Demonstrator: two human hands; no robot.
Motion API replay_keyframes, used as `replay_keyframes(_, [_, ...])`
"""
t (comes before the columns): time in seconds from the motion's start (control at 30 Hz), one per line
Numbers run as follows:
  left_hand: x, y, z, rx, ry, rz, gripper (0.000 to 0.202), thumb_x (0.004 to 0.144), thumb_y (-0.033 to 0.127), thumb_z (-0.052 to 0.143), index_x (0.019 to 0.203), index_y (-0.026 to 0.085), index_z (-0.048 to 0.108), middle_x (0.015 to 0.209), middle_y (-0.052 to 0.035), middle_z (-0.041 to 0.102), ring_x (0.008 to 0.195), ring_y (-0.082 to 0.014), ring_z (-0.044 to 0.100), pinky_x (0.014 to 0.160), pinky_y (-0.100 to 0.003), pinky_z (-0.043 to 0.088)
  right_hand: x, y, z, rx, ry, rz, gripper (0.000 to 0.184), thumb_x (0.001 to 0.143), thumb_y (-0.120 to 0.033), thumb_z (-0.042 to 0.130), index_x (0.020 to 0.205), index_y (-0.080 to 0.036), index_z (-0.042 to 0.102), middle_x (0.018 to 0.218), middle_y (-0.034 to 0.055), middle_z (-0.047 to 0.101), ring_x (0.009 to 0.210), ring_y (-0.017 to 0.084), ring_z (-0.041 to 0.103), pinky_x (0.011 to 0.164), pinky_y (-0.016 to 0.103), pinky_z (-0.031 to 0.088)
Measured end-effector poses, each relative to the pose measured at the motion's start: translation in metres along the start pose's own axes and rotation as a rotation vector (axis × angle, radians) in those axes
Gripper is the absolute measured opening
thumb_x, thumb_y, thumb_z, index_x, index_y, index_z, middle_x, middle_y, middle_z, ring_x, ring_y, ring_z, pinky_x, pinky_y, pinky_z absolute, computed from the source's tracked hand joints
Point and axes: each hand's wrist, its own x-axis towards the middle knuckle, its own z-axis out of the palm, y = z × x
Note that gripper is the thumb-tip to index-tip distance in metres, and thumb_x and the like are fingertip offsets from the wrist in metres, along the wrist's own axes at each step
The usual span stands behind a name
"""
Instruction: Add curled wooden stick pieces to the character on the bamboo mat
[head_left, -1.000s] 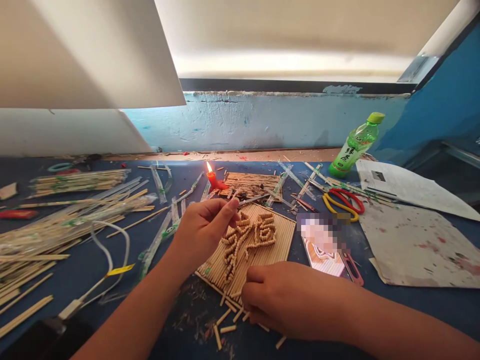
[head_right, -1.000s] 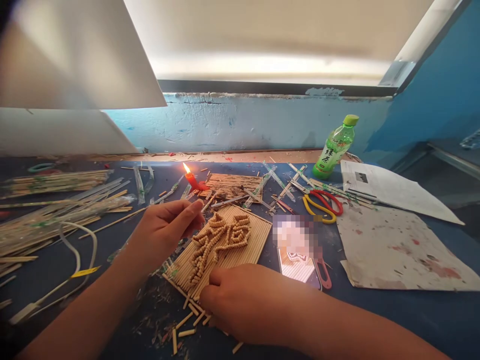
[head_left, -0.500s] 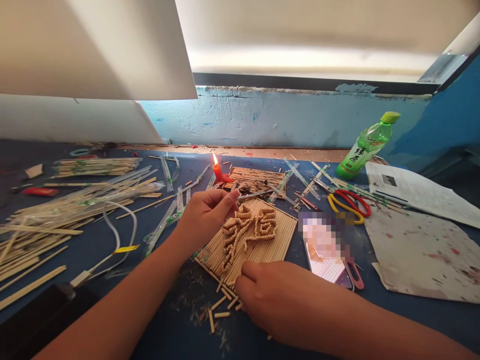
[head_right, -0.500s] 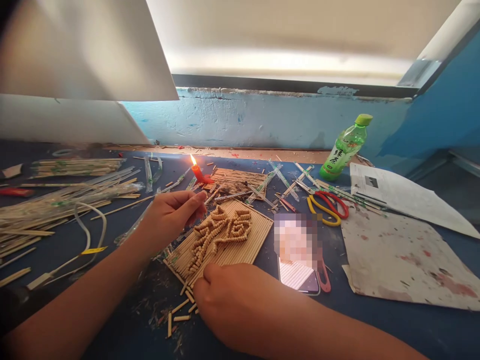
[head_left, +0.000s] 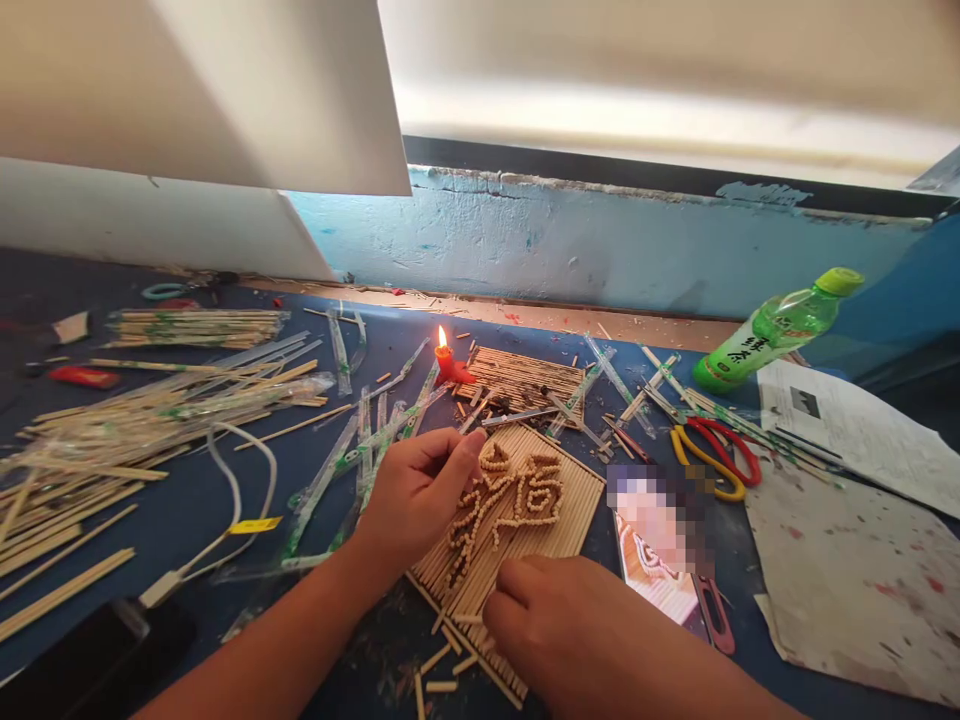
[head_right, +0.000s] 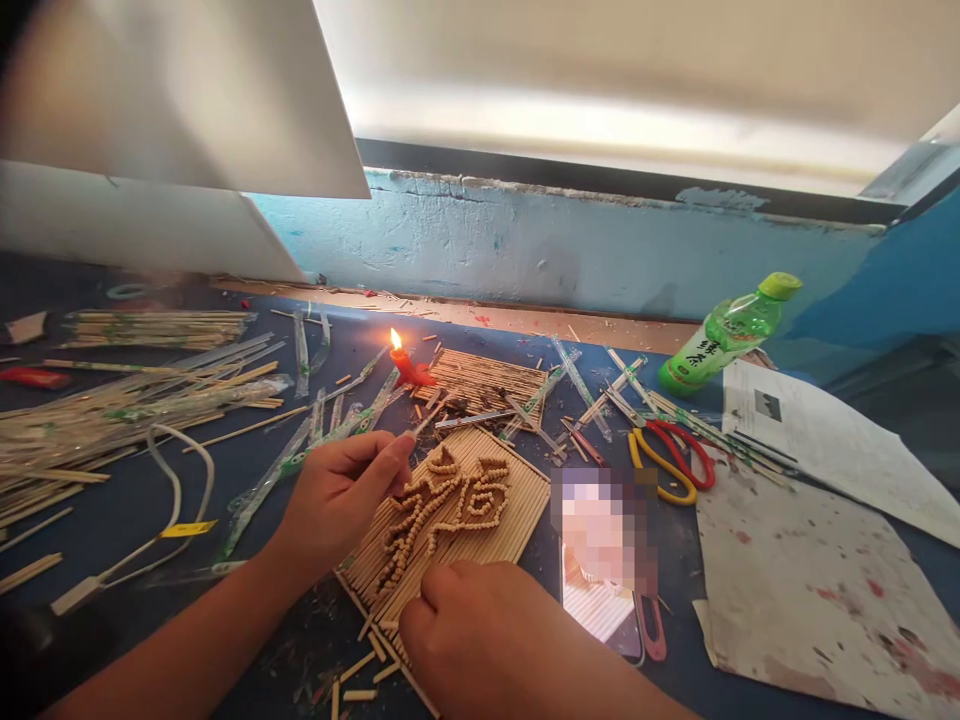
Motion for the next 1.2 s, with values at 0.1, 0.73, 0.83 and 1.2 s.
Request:
replay_keyframes(0.1, [0.001, 0.0, -0.002, 0.001, -0.005, 0.005, 0.039, 0.093, 0.04, 0.053, 0.061, 0.019, 0.057, 0.056, 0.001, 0.052, 0.054, -0.013, 0.047, 0.049, -0.024, 0.036, -0.004, 0.004, -0.009, 0.095, 0.023, 0.022, 0.002, 0.085, -0.018, 0.057, 0.084, -0.019, 0.055, 0.08, 0.0019, 0.062, 0.062, 0.013, 0.051, 0.05, 0.026, 0.029])
replay_keyframes(0.73, [-0.013, 0.017, -0.013, -0.075, -0.491, 0.019, 0.02, 0.086, 0.036, 0.067, 0.097, 0.023, 0.076, 0.077, -0.0037, 0.07, 0.062, -0.0134, 0.055, 0.055, -0.025, 0.043, -0.012, 0.018, -0.014, 0.236, 0.849, 0.059, 0.003, 0.091, -0.021, 0.061, 0.093, -0.02, 0.062, 0.085, -0.0001, 0.064, 0.07, 0.009, 0.056, 0.065, 0.021, 0.044])
replay_keyframes(0.83, [-0.01, 0.012, -0.012, -0.039, -0.489, 0.052, 0.021, 0.088, 0.035, 0.064, 0.1, 0.022, 0.074, 0.077, -0.0028, 0.068, 0.064, -0.013, 0.055, 0.056, -0.025, 0.043, -0.016, 0.034, -0.021, 0.139, 0.818, 0.134, 0.007, 0.09, -0.022, 0.061, 0.096, -0.02, 0.063, 0.086, 0.0001, 0.064, 0.068, 0.01, 0.056, 0.066, 0.024, 0.044])
replay_keyframes(1.2, [0.001, 0.002, -0.004, -0.127, -0.273, 0.007, 0.014, 0.09, 0.032, 0.058, 0.096, 0.019, 0.056, 0.084, -0.0035, 0.067, 0.059, -0.0123, 0.056, 0.054, -0.027, 0.045, -0.001, 0.134, -0.032, -0.008, 0.474, 0.595, 0.007, 0.077, -0.025, 0.064, 0.08, -0.019, 0.063, 0.078, 0.0067, 0.069, 0.07, 0.02, 0.061, 0.064, 0.032, 0.041])
